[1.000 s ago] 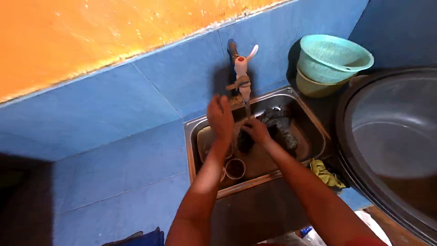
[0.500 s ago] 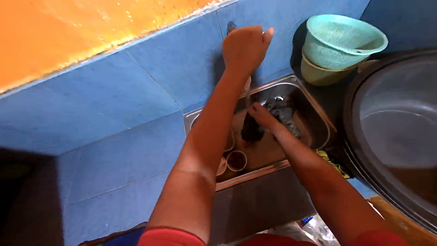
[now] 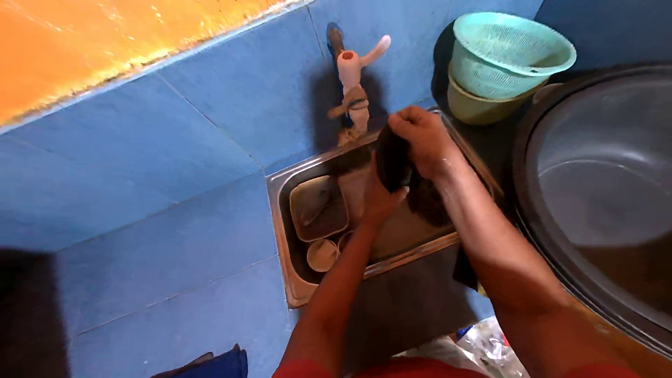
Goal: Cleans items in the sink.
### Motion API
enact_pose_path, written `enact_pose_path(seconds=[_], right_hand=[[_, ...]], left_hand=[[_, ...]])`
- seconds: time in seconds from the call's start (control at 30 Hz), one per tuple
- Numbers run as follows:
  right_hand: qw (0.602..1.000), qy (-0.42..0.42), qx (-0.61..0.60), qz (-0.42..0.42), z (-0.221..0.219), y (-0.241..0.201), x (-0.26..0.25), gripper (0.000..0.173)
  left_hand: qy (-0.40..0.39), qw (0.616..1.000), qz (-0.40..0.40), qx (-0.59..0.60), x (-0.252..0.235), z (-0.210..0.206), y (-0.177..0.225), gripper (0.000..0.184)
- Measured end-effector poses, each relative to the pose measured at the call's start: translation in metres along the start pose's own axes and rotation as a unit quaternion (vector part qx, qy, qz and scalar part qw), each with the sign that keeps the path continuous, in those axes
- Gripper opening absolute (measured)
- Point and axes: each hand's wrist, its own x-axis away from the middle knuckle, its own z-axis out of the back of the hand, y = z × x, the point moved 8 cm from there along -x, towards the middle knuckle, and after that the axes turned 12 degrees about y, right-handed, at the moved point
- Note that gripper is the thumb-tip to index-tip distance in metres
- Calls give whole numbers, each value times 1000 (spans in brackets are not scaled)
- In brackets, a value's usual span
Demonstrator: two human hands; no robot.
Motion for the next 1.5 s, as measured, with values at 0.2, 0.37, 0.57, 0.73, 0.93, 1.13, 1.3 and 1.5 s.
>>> enact_pose_path(seconds=[0.2, 0.37, 0.57, 0.73, 0.93, 1.13, 1.3, 1.5], right_hand=[[956, 161, -69, -237, 60, 138, 55, 48], [854, 78, -286, -427, 4, 210, 91, 67], [818, 173, -399, -377, -3, 213, 87, 32], [882, 173, -255, -358, 9, 158, 92, 31], [865, 198, -358, -291, -19, 199, 74, 34], [918, 247, -119, -287, -1, 186, 55, 42], [956, 192, -24, -220, -3, 169, 38, 18], [984, 58, 128, -111, -10, 140, 30, 19]], left_hand=[[-36, 982, 182, -40, -11, -6, -33, 75], [-146, 984, -59, -88, 27, -29, 0, 76], [-152, 969, -81, -179, 51, -13, 12, 70], [-222, 815, -444, -298, 101, -20, 20, 57], [-214, 875, -233, -366, 45, -23, -24, 55], [-218, 884, -136, -390, 26, -32, -30, 65], [-231, 884, -5, -406, 18, -21, -21, 42], [-243, 932, 45, -266, 24, -13, -15, 48]])
